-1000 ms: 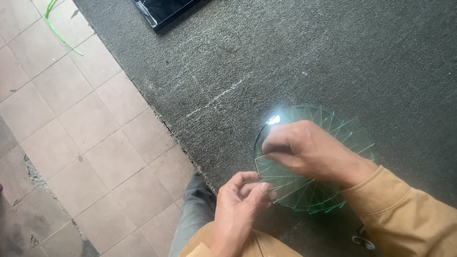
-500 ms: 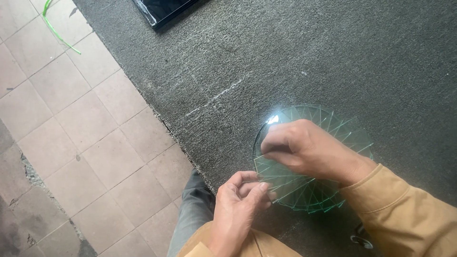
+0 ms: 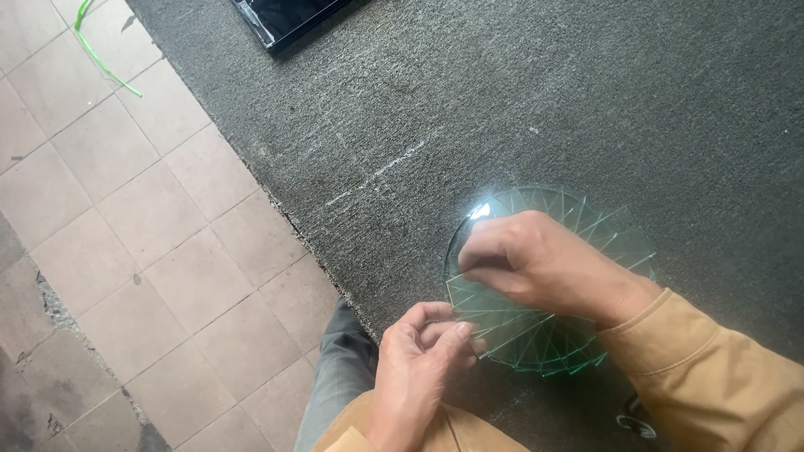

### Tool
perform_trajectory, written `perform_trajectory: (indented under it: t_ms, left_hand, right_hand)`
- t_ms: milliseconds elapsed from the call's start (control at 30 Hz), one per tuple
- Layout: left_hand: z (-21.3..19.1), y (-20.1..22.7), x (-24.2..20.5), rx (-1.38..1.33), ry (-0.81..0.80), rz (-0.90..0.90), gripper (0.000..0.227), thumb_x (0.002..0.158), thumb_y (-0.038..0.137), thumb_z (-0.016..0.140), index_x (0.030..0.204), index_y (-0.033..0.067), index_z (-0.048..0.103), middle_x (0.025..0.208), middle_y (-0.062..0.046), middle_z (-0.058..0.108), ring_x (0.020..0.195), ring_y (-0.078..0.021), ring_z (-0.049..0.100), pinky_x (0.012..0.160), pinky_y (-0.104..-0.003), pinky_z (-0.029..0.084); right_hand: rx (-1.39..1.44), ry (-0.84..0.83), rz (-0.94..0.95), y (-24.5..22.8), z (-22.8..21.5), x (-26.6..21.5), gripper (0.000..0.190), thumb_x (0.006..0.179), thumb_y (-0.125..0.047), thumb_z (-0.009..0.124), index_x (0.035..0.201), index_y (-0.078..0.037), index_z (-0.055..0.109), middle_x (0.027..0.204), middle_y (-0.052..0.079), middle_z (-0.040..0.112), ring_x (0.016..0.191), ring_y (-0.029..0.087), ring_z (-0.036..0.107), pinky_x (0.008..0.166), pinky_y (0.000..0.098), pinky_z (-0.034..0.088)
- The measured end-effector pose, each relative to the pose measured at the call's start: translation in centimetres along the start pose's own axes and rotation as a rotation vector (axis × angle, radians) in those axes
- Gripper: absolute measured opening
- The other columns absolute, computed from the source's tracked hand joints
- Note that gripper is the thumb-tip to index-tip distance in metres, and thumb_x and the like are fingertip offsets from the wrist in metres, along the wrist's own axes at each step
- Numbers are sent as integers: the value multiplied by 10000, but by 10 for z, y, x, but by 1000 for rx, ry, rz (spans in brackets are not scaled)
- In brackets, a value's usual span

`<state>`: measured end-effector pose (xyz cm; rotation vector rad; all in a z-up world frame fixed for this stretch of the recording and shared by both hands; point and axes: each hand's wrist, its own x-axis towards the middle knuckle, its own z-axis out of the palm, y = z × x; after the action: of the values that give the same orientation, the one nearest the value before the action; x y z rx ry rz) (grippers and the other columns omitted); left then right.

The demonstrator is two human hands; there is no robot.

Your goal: Marking and preparing a circular glass pane by applying liquid and wrapping wire around its edge

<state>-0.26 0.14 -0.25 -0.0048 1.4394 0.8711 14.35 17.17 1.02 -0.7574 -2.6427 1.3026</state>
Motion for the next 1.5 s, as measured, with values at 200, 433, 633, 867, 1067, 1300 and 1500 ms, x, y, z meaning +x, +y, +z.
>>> perform_trajectory:
  t_ms: [200, 433, 633, 867, 1067, 1300, 1500]
  left_hand:
    - [-1, -3, 2, 3, -9, 13, 292, 961, 101, 820, 1202, -24, 715, 923, -206, 916, 812, -260, 881, 710, -321, 704]
    - [-3, -2, 3, 3, -19, 5, 286, 956, 116, 828, 1189, -18, 730, 918, -205, 909, 840, -269, 894, 716, -332, 707]
    - [-16, 16, -5, 189, 102, -155, 481, 856, 250, 873, 1304, 82, 835, 1145, -136, 892, 962, -205, 846, 817, -349, 691]
    - [-33, -12, 5, 760, 525, 1009, 658, 661, 337, 969, 1262, 126, 806, 1252, -88, 723, 1096, -213, 700, 881, -329, 578]
    - [31, -5, 6, 1168, 427, 1394, 720, 785, 637, 863, 1354, 207, 768, 1345, -32, 760, 1229, -260, 691, 1092, -431, 511]
    - [93, -16, 13, 1400, 311, 1375, 856, 762, 642, 865, 1507, 272, 665, 1580, 42, 660, 1403, -247, 592, 1150, -481, 439]
    - [95, -23, 26, 1512, 319, 1256, 925, 825, 745, 764, 1609, 284, 596, 1620, 63, 628, 1420, -274, 558, 1166, -511, 417]
  right_hand:
    - [6, 4, -8, 1, 0, 0, 61, 939, -122, 797, 895, -157, 773, 838, -40, 810, 734, 153, 759, 668, 324, 559]
    - [6, 4, -7, 0, -1, 1, 76, 946, -133, 808, 886, -149, 766, 826, -37, 803, 727, 153, 755, 657, 325, 557]
    - [-17, 179, 58, -20, -48, -34, 187, 1029, -217, 757, 857, -142, 746, 756, -31, 716, 665, 151, 642, 643, 333, 478]
    - [67, 461, 581, 13, -95, -171, 136, 897, -156, 875, 771, -106, 880, 737, -20, 841, 663, 90, 720, 648, 258, 560]
    - [44, 368, 692, 44, -83, -212, 198, 922, -289, 848, 790, -158, 914, 763, -47, 860, 683, 95, 736, 712, 295, 579]
    - [25, 375, 464, 62, -78, -216, 192, 958, -223, 794, 792, -140, 842, 759, -40, 826, 671, 96, 712, 686, 304, 549]
    - [75, 357, 411, 76, -76, -221, 192, 976, -237, 796, 811, -144, 828, 776, -52, 815, 682, 75, 717, 646, 277, 543]
